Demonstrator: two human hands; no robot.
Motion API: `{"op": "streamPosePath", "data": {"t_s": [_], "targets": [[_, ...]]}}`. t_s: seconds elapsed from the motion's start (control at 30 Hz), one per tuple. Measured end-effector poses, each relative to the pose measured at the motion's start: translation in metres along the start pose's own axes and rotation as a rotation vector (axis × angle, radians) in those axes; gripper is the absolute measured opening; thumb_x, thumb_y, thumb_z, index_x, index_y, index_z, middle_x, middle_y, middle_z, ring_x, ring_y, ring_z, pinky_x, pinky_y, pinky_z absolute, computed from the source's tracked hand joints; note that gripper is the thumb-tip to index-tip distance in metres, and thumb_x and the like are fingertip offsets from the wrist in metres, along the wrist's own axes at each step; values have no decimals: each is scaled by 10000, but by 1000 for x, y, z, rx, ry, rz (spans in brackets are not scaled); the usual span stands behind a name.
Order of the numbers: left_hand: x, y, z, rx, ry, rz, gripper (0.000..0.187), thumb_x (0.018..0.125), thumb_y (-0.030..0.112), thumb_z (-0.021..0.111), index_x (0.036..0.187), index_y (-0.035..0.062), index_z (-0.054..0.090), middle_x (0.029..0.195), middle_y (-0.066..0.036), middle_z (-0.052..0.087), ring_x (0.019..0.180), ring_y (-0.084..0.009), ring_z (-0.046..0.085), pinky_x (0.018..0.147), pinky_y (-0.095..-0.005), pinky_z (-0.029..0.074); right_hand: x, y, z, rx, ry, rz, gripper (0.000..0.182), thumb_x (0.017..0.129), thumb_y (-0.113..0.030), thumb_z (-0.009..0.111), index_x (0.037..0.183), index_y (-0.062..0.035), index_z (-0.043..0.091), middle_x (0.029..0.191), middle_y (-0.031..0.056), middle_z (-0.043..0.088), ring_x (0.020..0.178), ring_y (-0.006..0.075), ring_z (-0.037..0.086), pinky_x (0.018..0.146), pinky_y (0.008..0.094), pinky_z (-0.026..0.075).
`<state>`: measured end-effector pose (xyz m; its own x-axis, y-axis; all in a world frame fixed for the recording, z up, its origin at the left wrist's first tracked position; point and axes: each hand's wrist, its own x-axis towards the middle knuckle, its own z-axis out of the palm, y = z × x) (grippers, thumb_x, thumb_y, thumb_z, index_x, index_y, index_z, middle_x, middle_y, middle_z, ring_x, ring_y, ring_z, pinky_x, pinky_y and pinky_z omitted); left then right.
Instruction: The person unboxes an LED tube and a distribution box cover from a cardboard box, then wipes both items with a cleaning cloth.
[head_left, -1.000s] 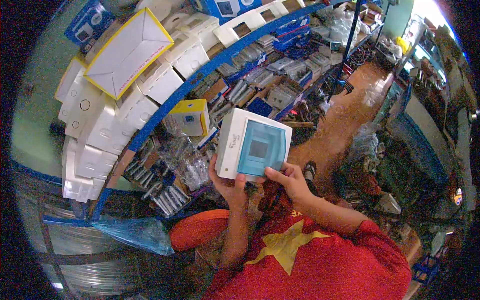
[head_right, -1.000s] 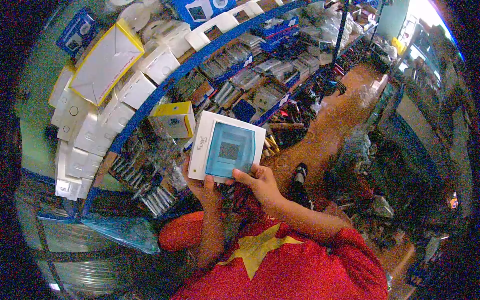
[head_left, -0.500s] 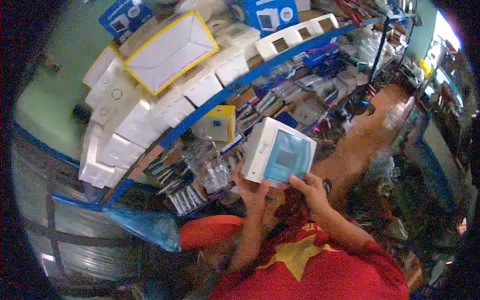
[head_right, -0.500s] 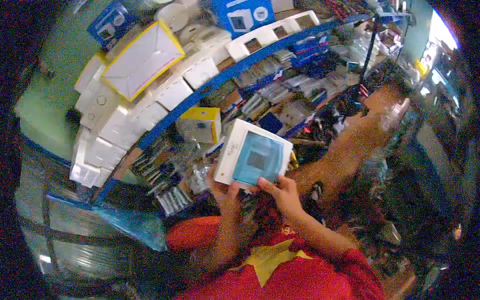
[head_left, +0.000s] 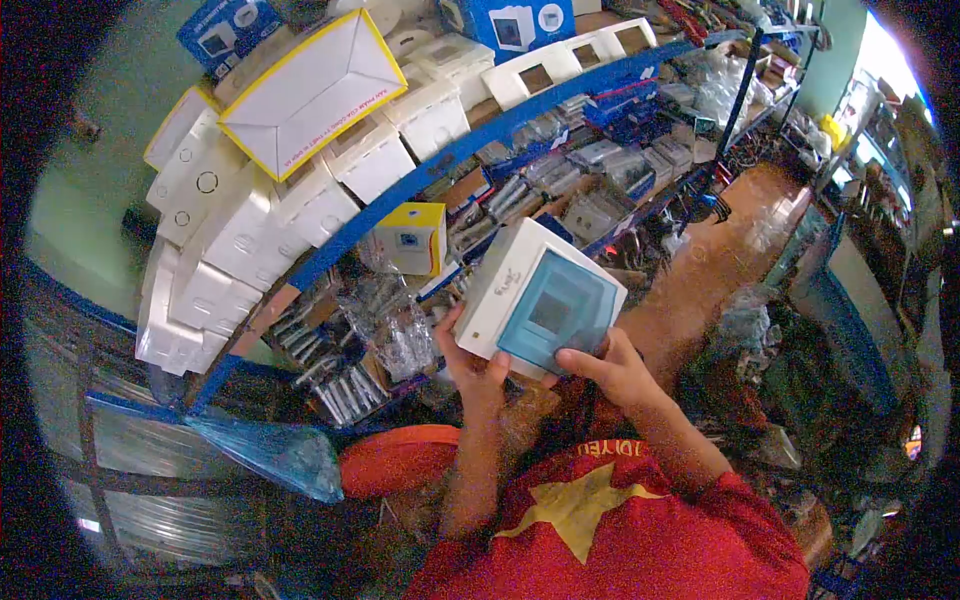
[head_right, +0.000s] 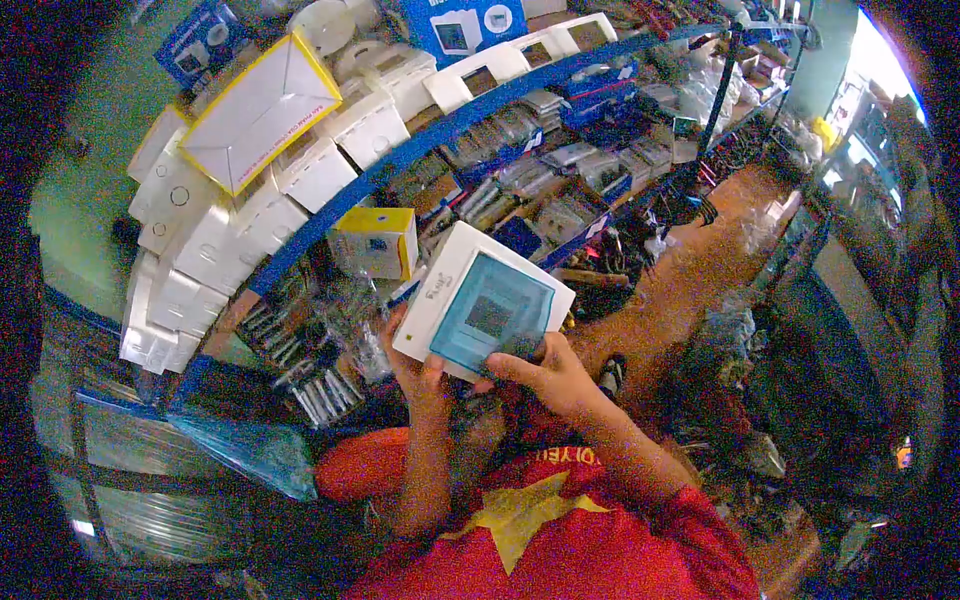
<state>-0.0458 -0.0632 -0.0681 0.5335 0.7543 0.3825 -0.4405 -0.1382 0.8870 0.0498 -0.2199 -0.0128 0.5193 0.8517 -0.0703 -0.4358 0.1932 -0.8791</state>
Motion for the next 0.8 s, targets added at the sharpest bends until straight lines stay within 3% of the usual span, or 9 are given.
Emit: {"op": "streamPosePath", "data": {"t_s": [0.23,0.43,0.53,0.63,0.8], "targets": [[2,13,13,-10,46,-20,824,646,257,792,1274,50,301,1224,-120,415,1166,-255,435,1006,-399,350,7,-4,-12,-12,-16,54,344,829,-157,680,1097,30,574,995,91,657,828,166,636,752,305,513],[9,9,2,-53,34,-62,781,656,171,779,1271,63,310,1215,-110,421,1132,-235,458,980,-384,376,14,-12,-9,-261,142,21,373,795,-145,717,1101,23,584,1006,70,654,887,135,607,823,296,481],[12,14,-2,-76,22,-78,762,664,151,772,1269,69,316,1204,-106,431,1124,-231,463,972,-377,381,20,4,-15,-300,156,-140,354,793,-131,718,1086,22,592,1014,71,651,895,126,599,826,284,477],[14,4,-6,-84,26,-70,757,672,142,769,1273,71,314,1200,-103,440,1117,-229,467,971,-370,380,20,-10,-8,-143,155,-55,336,798,-125,714,1077,24,598,1022,71,648,903,127,595,838,280,473],[12,8,2,-103,37,-53,782,677,141,767,1292,72,290,1212,-106,436,1123,-226,463,975,-364,374,22,4,2,-134,209,-112,328,809,-114,702,1083,32,597,1029,65,647,901,128,593,846,287,470]]}}
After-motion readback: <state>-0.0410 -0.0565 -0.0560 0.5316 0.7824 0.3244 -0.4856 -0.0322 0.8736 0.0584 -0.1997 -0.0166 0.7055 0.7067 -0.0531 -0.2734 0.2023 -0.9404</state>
